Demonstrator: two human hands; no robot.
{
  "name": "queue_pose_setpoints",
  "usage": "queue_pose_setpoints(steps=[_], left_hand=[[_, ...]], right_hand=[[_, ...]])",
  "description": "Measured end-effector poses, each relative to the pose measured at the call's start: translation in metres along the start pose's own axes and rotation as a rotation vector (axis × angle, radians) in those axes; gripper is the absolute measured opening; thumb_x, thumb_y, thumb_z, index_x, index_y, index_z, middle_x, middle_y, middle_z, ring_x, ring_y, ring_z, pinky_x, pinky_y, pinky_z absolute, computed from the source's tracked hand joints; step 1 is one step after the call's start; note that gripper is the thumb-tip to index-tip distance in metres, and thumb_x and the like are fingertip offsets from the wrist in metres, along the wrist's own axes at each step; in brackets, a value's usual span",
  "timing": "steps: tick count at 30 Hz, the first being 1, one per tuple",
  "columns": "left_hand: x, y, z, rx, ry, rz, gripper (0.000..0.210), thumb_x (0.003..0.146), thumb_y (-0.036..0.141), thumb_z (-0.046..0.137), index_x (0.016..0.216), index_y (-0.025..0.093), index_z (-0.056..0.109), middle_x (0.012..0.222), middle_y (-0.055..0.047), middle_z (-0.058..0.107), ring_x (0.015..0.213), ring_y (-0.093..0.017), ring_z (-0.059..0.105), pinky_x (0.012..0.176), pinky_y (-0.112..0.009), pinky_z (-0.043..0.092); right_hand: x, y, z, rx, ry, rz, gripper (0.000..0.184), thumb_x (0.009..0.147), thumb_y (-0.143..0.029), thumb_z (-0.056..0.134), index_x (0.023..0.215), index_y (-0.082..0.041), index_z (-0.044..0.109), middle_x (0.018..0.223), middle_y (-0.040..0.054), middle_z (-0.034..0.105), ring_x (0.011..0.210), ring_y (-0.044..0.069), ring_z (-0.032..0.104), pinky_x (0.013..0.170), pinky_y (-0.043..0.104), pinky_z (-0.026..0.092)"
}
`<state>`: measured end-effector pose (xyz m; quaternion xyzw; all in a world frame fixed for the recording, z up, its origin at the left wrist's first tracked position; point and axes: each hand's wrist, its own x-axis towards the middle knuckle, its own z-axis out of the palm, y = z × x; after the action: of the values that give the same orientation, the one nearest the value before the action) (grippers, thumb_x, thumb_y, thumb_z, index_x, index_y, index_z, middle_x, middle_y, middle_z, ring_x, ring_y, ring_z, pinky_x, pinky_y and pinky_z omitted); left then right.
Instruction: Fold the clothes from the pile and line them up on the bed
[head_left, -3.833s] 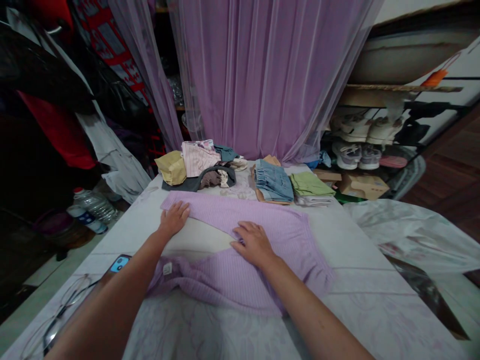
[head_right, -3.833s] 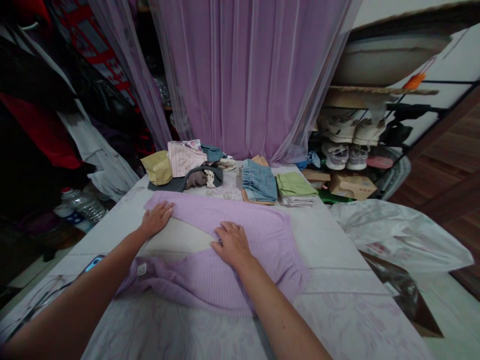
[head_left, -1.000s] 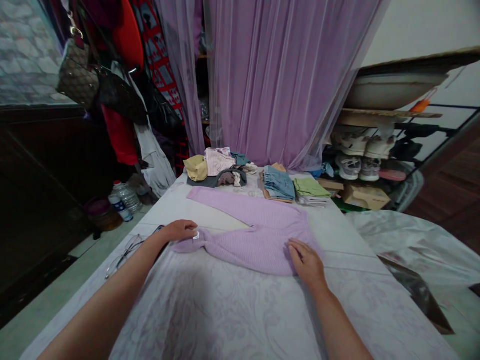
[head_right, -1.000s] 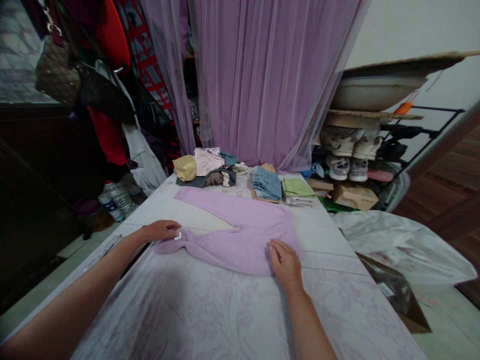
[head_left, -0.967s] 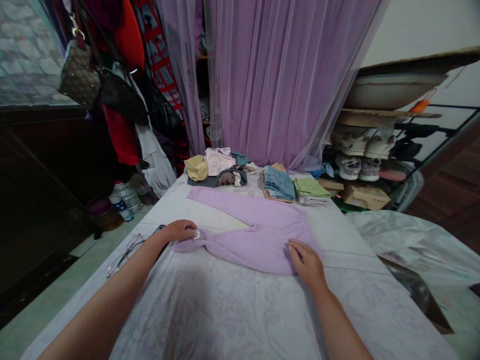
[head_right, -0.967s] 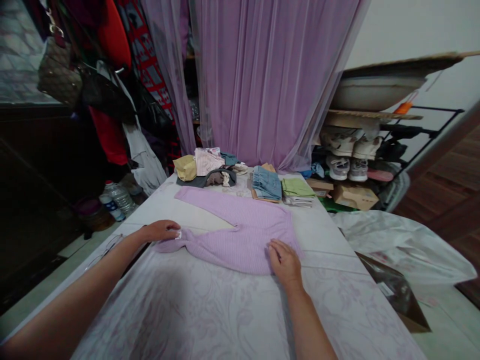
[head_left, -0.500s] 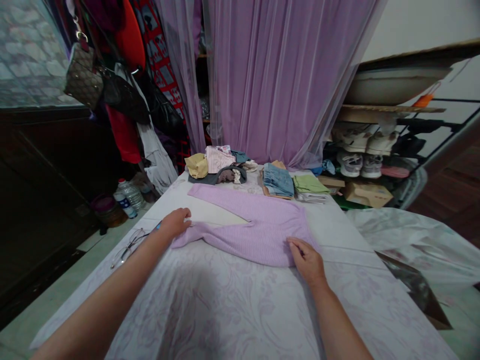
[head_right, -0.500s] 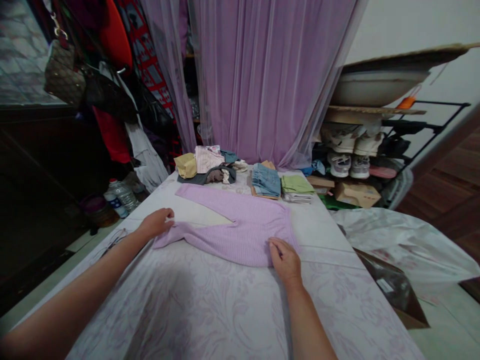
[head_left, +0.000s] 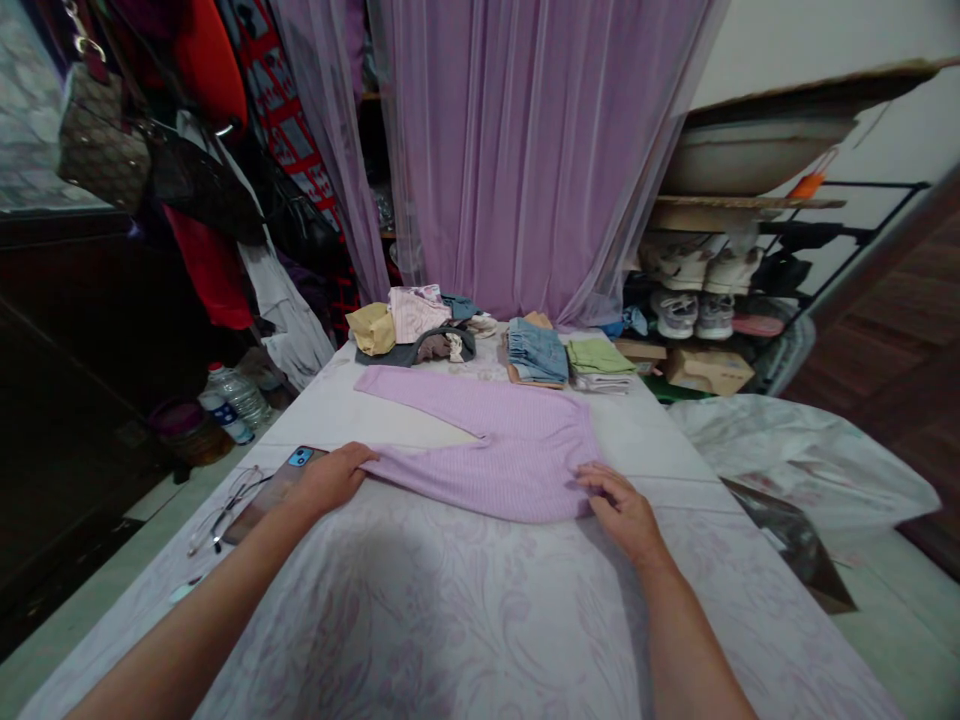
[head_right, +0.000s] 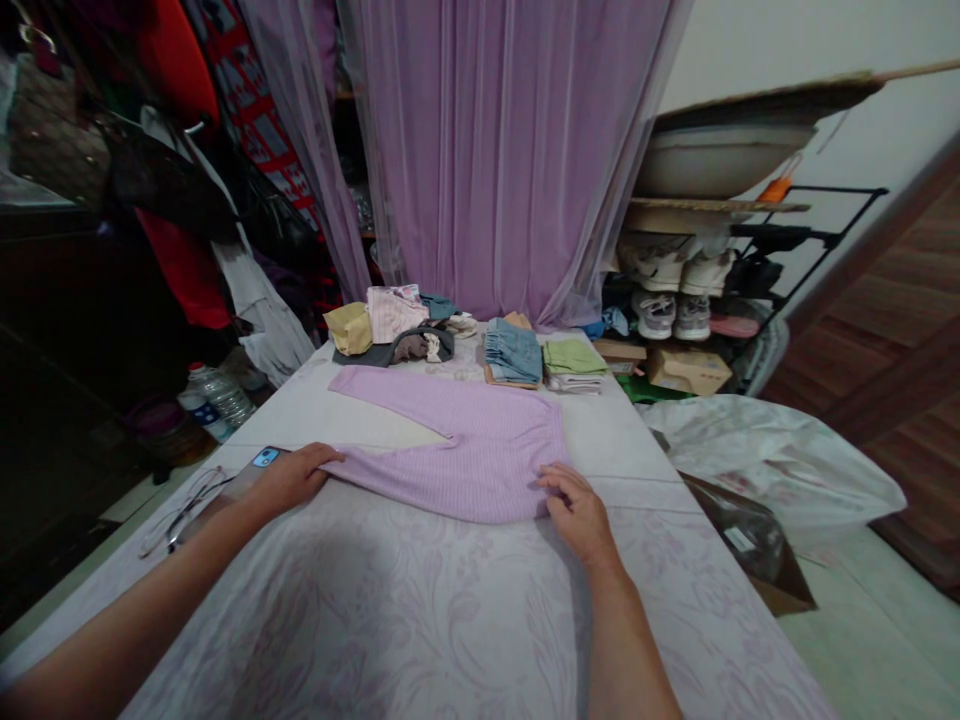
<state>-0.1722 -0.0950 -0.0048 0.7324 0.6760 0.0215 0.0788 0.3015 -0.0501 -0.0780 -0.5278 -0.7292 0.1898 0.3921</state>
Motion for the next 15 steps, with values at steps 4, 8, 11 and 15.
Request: queue_pose_setpoints(steps=[4,8,11,15], left_hand=[[-0.001,-0.003,-0.019,-0.131,0.027,-0.038,0.048,0.079,0.02,0.04,0.122,0.025,0.06,0.128,-0.002,0.064,0.119,-0.02,0.058,0.106,-0.03,0.04],[-0.006,-0.005,-0.042,-0.198,-0.022,-0.097,0.039,0.076,0.029,0.039,0.109,0.026,0.059,0.094,0.002,0.07,0.089,-0.02,0.065,0.084,-0.029,0.049],[-0.007,-0.01,-0.057,-0.257,-0.103,-0.067,0.031,0.073,0.035,0.041,0.095,0.024,0.06,0.081,0.003,0.066,0.078,-0.018,0.062,0.074,-0.027,0.049],[0.007,-0.02,-0.082,-0.273,-0.211,0.015,0.033,0.075,0.044,0.044,0.091,0.023,0.062,0.082,0.002,0.066,0.078,-0.019,0.061,0.072,-0.026,0.049]], right_hand=[[-0.006,0.009,-0.008,-0.167,-0.114,-0.019,0.054,0.059,-0.015,0.049,0.106,-0.024,0.073,0.13,0.0065,0.063,0.133,0.027,0.047,0.112,0.046,0.037],[-0.01,0.017,-0.009,-0.298,-0.098,-0.001,0.053,0.066,-0.02,0.054,0.117,-0.023,0.069,0.137,0.0088,0.058,0.132,0.027,0.047,0.111,0.045,0.038],[-0.008,0.021,-0.012,-0.307,-0.038,-0.02,0.04,0.076,-0.027,0.051,0.112,-0.022,0.069,0.133,0.0099,0.061,0.125,0.026,0.054,0.107,0.044,0.041],[0.007,0.022,-0.027,-0.261,0.008,-0.048,0.034,0.086,-0.036,0.043,0.1,-0.021,0.07,0.119,0.0109,0.068,0.115,0.025,0.06,0.102,0.041,0.045]])
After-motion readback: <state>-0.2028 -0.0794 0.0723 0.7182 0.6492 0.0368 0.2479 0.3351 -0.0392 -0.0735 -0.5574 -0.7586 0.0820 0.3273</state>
